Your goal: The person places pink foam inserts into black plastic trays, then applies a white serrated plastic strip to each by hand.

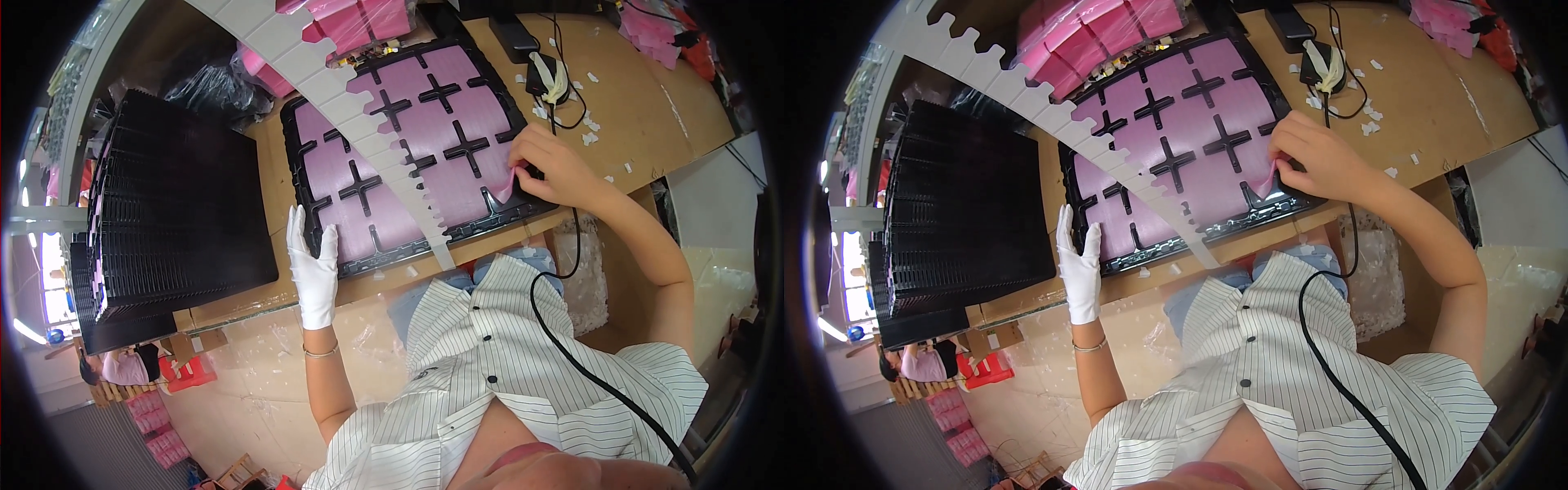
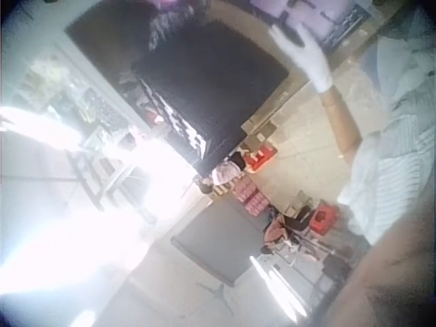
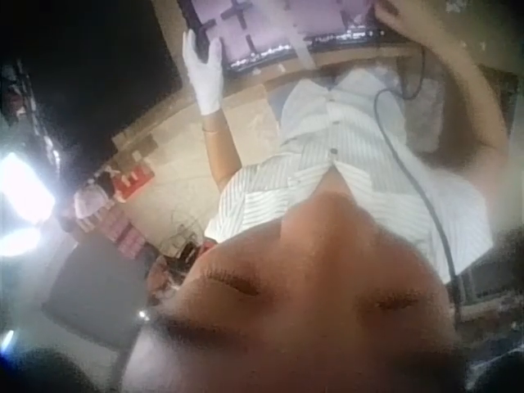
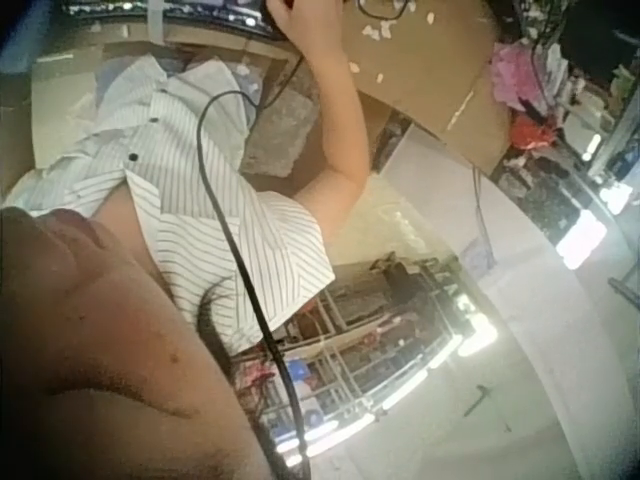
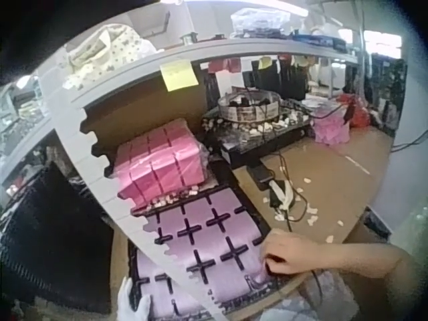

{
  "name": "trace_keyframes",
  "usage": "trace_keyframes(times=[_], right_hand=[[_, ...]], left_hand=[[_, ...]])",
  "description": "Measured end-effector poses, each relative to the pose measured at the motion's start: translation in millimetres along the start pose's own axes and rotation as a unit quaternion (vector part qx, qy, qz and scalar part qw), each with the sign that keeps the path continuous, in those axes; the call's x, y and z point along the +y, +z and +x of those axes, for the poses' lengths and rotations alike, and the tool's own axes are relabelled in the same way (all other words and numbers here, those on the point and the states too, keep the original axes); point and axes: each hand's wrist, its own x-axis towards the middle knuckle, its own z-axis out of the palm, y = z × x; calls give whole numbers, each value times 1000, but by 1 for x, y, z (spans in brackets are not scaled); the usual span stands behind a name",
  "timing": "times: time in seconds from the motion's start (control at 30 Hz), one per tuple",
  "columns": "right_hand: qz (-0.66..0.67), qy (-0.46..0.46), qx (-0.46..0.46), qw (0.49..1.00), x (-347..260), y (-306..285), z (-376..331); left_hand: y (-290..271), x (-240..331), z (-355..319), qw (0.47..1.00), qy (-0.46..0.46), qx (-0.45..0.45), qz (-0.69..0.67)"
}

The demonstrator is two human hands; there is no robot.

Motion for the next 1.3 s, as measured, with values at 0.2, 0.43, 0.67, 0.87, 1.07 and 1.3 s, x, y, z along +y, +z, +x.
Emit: trace_keyframes(times=[0.2, 0.43, 0.67, 0.87, 1.07, 1.3], right_hand=[[175, 109, -4, 979, -6, -8, -7], [98, -12, 4, 995, -1, -10, -13], [48, -53, -25, 997, 3, -9, -16], [53, -64, -30, 996, -4, -19, -11], [-1, -29, -83, 996, -12, -15, -3], [-46, -139, -85, 986, 5, -15, -23]], left_hand=[[0, -1, 0, 1000, 4, 0, -1], [-1, 0, 3, 1000, 2, -8, -8], [-2, 9, 6, 999, 30, 0, 26], [-13, 22, 28, 967, 181, 36, 174], [-12, 40, 35, 894, 335, -191, 229], [-44, 25, 5, 887, 316, -233, 242]])
